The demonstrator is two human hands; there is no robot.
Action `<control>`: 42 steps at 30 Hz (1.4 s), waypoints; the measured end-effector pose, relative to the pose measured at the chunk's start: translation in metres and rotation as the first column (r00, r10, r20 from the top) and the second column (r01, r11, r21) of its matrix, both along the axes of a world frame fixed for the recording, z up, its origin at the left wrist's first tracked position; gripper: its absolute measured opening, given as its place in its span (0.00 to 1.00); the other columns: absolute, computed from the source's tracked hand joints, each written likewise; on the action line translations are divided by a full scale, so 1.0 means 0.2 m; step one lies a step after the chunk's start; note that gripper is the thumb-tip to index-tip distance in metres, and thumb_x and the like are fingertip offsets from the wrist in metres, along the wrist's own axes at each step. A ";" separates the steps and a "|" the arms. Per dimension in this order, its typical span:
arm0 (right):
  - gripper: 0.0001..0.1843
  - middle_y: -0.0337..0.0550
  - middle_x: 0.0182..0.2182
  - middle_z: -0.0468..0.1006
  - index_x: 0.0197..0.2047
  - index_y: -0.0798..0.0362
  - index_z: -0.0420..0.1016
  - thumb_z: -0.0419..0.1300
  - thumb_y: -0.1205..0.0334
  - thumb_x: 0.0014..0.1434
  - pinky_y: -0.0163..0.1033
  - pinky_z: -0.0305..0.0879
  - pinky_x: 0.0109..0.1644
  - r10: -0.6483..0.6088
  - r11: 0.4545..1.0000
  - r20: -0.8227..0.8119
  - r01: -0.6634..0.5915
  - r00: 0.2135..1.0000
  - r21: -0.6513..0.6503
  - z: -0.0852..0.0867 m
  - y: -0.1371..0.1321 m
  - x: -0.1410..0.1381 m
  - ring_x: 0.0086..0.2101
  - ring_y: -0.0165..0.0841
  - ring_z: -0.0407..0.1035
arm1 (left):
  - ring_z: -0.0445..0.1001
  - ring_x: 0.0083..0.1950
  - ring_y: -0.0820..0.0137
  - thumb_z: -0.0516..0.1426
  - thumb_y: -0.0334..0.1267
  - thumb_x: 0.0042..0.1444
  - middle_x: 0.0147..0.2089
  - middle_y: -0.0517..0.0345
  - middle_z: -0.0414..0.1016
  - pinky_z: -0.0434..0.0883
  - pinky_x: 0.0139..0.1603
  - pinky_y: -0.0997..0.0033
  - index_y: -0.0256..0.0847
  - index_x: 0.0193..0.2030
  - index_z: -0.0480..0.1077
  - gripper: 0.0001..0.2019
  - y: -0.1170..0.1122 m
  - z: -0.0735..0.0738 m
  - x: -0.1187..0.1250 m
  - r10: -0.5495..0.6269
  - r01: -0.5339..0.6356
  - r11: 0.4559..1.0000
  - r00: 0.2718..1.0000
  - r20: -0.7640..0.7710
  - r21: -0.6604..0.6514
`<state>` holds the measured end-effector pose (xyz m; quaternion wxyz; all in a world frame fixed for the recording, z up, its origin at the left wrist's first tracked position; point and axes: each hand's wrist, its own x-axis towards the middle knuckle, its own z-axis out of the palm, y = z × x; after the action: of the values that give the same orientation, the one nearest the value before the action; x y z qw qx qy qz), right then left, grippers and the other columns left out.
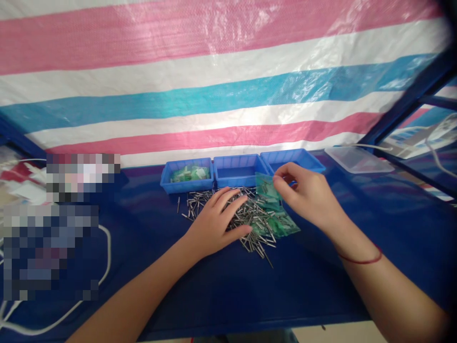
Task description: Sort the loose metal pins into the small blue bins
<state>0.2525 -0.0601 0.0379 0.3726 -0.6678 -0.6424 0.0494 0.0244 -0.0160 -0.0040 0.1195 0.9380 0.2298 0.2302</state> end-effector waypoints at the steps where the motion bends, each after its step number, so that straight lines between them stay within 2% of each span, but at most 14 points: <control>1: 0.07 0.42 0.27 0.75 0.33 0.52 0.69 0.53 0.59 0.59 0.37 0.62 0.32 0.020 0.999 -0.009 -0.019 1.000 0.040 0.01 -0.02 -0.01 0.28 0.33 0.70 | 0.53 0.69 0.55 0.53 0.52 0.60 0.66 0.43 0.58 0.55 0.68 0.49 0.40 0.66 0.55 0.31 0.00 0.00 0.00 0.041 -0.040 0.998 0.998 0.043 -0.039; 6: 0.08 0.41 0.30 0.74 0.36 0.51 0.68 0.53 0.57 0.63 0.37 0.65 0.32 0.279 0.960 -0.171 -0.270 0.945 0.077 0.00 -0.06 -0.10 0.28 0.31 0.68 | 0.64 0.62 0.58 0.56 0.47 0.59 0.62 0.44 0.64 0.65 0.60 0.53 0.43 0.68 0.51 0.33 0.00 0.00 0.01 0.186 -0.079 0.930 0.943 0.276 -0.359; 10: 0.08 0.40 0.29 0.72 0.38 0.51 0.68 0.54 0.56 0.63 0.35 0.64 0.30 0.386 0.920 -0.324 -0.387 0.864 0.064 -0.04 -0.07 -0.16 0.27 0.29 0.66 | 0.75 0.49 0.63 0.55 0.44 0.60 0.48 0.53 0.76 0.71 0.50 0.64 0.42 0.54 0.68 0.17 0.01 -0.01 0.03 0.237 0.008 0.802 0.913 0.332 -0.597; 12: 0.09 0.40 0.29 0.72 0.38 0.51 0.68 0.56 0.55 0.62 0.34 0.64 0.30 0.399 0.909 -0.435 -0.411 0.807 0.071 -0.05 -0.06 -0.18 0.27 0.28 0.66 | 0.76 0.43 0.65 0.55 0.44 0.60 0.42 0.55 0.78 0.71 0.46 0.67 0.40 0.46 0.72 0.12 0.01 -0.01 0.03 0.256 0.003 0.786 0.908 0.330 -0.618; 15: 0.12 0.38 0.27 0.70 0.35 0.51 0.67 0.57 0.51 0.60 0.34 0.64 0.29 0.333 0.921 -0.633 -0.384 0.699 0.061 -0.07 -0.04 -0.20 0.26 0.28 0.66 | 0.75 0.40 0.67 0.55 0.43 0.60 0.39 0.56 0.77 0.71 0.42 0.69 0.39 0.41 0.72 0.10 0.01 0.01 0.02 0.308 -0.074 0.835 0.883 0.353 -0.545; 18: 0.20 0.37 0.23 0.69 0.30 0.52 0.66 0.54 0.43 0.60 0.32 0.59 0.23 0.166 0.934 -0.786 -0.350 0.595 -0.068 -0.07 -0.02 -0.21 0.23 0.27 0.64 | 0.74 0.39 0.68 0.55 0.39 0.61 0.37 0.55 0.76 0.70 0.42 0.69 0.39 0.39 0.72 0.07 0.00 0.05 0.00 0.314 -0.181 0.927 0.852 0.418 -0.327; 23: 0.24 0.38 0.21 0.69 0.30 0.54 0.67 0.53 0.39 0.58 0.30 0.51 0.18 -0.034 0.740 -0.953 -0.634 0.300 -0.225 -0.07 -0.02 -0.24 0.19 0.25 0.61 | 0.72 0.49 0.68 0.52 0.29 0.61 0.46 0.54 0.74 0.69 0.51 0.64 0.45 0.44 0.72 0.10 0.00 0.08 -0.02 0.047 -0.092 0.992 0.909 0.415 0.089; 26: 0.17 0.36 0.23 0.69 0.33 0.54 0.69 0.62 0.48 0.54 0.29 0.56 0.21 -0.042 0.772 -0.975 -0.612 0.218 -0.170 -0.07 -0.02 -0.25 0.20 0.24 0.61 | 0.68 0.56 0.64 0.52 0.30 0.60 0.54 0.51 0.69 0.67 0.55 0.59 0.47 0.51 0.69 0.14 -0.01 0.07 -0.03 0.036 -0.082 0.990 0.934 0.355 0.117; 29: 0.16 0.34 0.22 0.66 0.33 0.53 0.68 0.62 0.48 0.55 0.29 0.54 0.20 0.055 0.851 -0.949 -0.512 0.311 -0.118 -0.08 -0.02 -0.23 0.19 0.23 0.59 | 0.66 0.56 0.62 0.54 0.36 0.60 0.59 0.45 0.64 0.68 0.53 0.60 0.44 0.63 0.58 0.24 -0.02 0.07 -0.02 0.122 -0.116 0.993 0.926 0.359 -0.037; 32: 0.16 0.36 0.22 0.67 0.30 0.52 0.67 0.57 0.47 0.59 0.33 0.59 0.23 0.218 0.950 -0.705 -0.313 0.675 -0.005 -0.09 -0.02 -0.20 0.21 0.27 0.61 | 0.71 0.42 0.67 0.50 0.45 0.63 0.49 0.49 0.71 0.70 0.41 0.67 0.41 0.59 0.63 0.20 -0.02 0.08 -0.01 0.237 -0.119 0.938 0.906 0.352 -0.326; 34: 0.12 0.42 0.27 0.73 0.33 0.52 0.70 0.55 0.52 0.62 0.37 0.66 0.31 0.273 0.961 -0.351 -0.235 0.896 0.146 -0.10 -0.03 -0.19 0.28 0.32 0.68 | 0.70 0.35 0.70 0.44 0.52 0.65 0.40 0.53 0.74 0.68 0.34 0.70 0.41 0.49 0.71 0.22 -0.02 0.07 -0.01 0.293 -0.090 0.847 0.902 0.318 -0.524; 35: 0.10 0.45 0.31 0.76 0.36 0.52 0.73 0.54 0.56 0.63 0.40 0.68 0.36 0.294 0.940 -0.167 -0.254 0.941 0.227 -0.10 -0.04 -0.19 0.32 0.34 0.70 | 0.69 0.32 0.70 0.40 0.56 0.64 0.37 0.53 0.74 0.67 0.31 0.70 0.40 0.44 0.73 0.27 -0.01 0.06 0.00 0.303 -0.059 0.788 0.903 0.304 -0.613; 39: 0.14 0.49 0.41 0.78 0.50 0.52 0.74 0.54 0.68 0.62 0.45 0.69 0.47 0.400 0.786 0.270 -0.479 0.876 0.390 -0.11 -0.05 -0.20 0.42 0.38 0.72 | 0.63 0.23 0.73 0.33 0.65 0.59 0.24 0.56 0.68 0.61 0.24 0.72 0.38 0.30 0.72 0.38 0.02 0.03 0.01 0.323 0.080 0.584 0.890 0.321 -0.808; 42: 0.16 0.49 0.43 0.78 0.51 0.52 0.74 0.55 0.70 0.61 0.48 0.70 0.48 0.412 0.748 0.350 -0.531 0.842 0.398 -0.10 -0.05 -0.22 0.46 0.40 0.71 | 0.64 0.25 0.74 0.46 0.64 0.57 0.24 0.60 0.66 0.62 0.26 0.74 0.38 0.29 0.69 0.29 0.01 0.05 0.01 0.371 0.083 0.594 0.854 0.364 -0.800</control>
<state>0.2077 -0.0698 0.0175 0.4206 -0.3695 -0.8226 -0.0992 0.0265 -0.0146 0.0067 0.5570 0.6707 0.3469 0.3457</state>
